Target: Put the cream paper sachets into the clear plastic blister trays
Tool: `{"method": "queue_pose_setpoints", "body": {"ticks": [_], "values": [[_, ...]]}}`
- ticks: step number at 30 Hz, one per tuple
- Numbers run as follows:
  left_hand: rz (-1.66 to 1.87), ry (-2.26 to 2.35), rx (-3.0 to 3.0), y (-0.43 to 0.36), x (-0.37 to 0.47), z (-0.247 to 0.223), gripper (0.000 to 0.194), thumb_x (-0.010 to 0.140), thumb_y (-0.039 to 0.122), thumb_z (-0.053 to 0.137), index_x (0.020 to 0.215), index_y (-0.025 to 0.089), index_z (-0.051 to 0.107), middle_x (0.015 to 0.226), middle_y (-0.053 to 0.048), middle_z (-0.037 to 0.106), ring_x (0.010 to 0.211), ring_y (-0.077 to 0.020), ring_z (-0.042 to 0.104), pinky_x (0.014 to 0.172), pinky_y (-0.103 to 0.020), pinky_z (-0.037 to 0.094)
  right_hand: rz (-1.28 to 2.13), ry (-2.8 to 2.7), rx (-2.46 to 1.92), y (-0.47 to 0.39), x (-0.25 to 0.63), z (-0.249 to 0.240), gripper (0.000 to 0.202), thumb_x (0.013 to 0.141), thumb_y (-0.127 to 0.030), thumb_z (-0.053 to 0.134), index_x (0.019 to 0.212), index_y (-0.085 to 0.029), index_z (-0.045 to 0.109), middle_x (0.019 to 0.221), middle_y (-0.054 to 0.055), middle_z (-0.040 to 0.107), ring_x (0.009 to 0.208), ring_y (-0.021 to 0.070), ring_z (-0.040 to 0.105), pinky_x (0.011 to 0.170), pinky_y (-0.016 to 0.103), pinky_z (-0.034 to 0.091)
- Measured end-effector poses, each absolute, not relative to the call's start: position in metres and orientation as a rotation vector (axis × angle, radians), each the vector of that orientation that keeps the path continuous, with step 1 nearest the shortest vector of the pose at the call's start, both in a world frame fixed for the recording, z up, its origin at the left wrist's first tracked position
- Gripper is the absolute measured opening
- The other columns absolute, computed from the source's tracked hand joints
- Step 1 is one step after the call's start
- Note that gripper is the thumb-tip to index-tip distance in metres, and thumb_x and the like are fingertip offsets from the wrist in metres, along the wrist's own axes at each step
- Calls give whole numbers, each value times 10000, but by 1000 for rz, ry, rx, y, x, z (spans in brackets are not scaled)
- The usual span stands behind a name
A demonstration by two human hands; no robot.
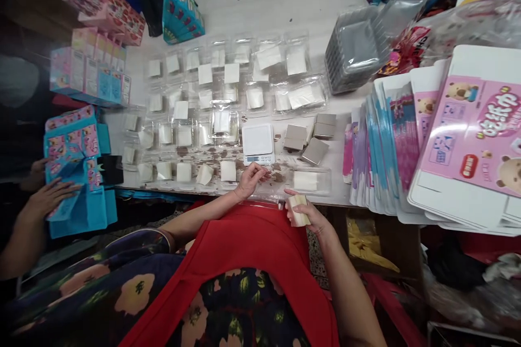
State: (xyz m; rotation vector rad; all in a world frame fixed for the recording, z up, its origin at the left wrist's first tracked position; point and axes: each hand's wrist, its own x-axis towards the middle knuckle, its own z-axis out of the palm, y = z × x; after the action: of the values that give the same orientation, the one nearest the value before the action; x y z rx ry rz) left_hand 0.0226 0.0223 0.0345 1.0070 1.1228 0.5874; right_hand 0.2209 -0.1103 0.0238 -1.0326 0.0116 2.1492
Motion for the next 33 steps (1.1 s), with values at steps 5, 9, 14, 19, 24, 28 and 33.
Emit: {"method": "queue_pose_setpoints", "body": {"ticks": [5,9,14,19,24,28,33], "values": [[753,1108,967,70,9,53,364,765,479,658,802,171,467,850,-53,710,714,-164,699,559,-229,503,2061,100,-1028,-110,212,9,712,638,-221,674,1324,-266,491,847,15,687,624,163,643,532,269,521],[923,1113,946,143,-50,91,410,688,444,747,789,178,451,797,-34,710,657,-180,698,538,-239,508,2044,139,-1009,-107,206,11,725,650,-218,673,1345,-272,472,844,16,707,628,159,655,542,251,529],[1167,1368,789,224,-165,113,235,782,265,677,776,181,458,740,-1,690,598,-131,666,544,-216,499,2022,135,-1069,-106,203,18,772,633,-211,697,1362,-299,455,845,9,730,615,158,667,524,234,522],[1098,1569,525,275,-219,82,74,813,124,576,819,160,512,672,-1,662,540,-118,637,531,-219,501,2010,175,-1091,-109,204,25,806,635,-205,711,1384,-309,431,858,17,732,617,168,673,538,261,539],[977,1560,436,299,-215,51,115,771,84,602,857,136,547,599,2,632,521,-120,623,490,-207,500,1959,226,-1135,-112,200,31,765,640,-202,715,1358,-307,472,844,16,732,635,173,677,552,262,543],[924,1537,484,307,-207,39,121,751,70,607,845,126,556,582,-7,620,539,-143,639,467,-211,493,1912,268,-1177,-110,192,38,746,635,-208,705,1343,-315,495,851,19,743,614,178,679,570,276,553],[961,1501,518,297,-214,41,122,753,116,629,855,134,564,665,-20,658,578,-136,650,511,-216,501,1890,252,-1242,-105,187,50,718,671,-241,667,1361,-312,482,865,26,753,600,192,684,600,315,568]]}}
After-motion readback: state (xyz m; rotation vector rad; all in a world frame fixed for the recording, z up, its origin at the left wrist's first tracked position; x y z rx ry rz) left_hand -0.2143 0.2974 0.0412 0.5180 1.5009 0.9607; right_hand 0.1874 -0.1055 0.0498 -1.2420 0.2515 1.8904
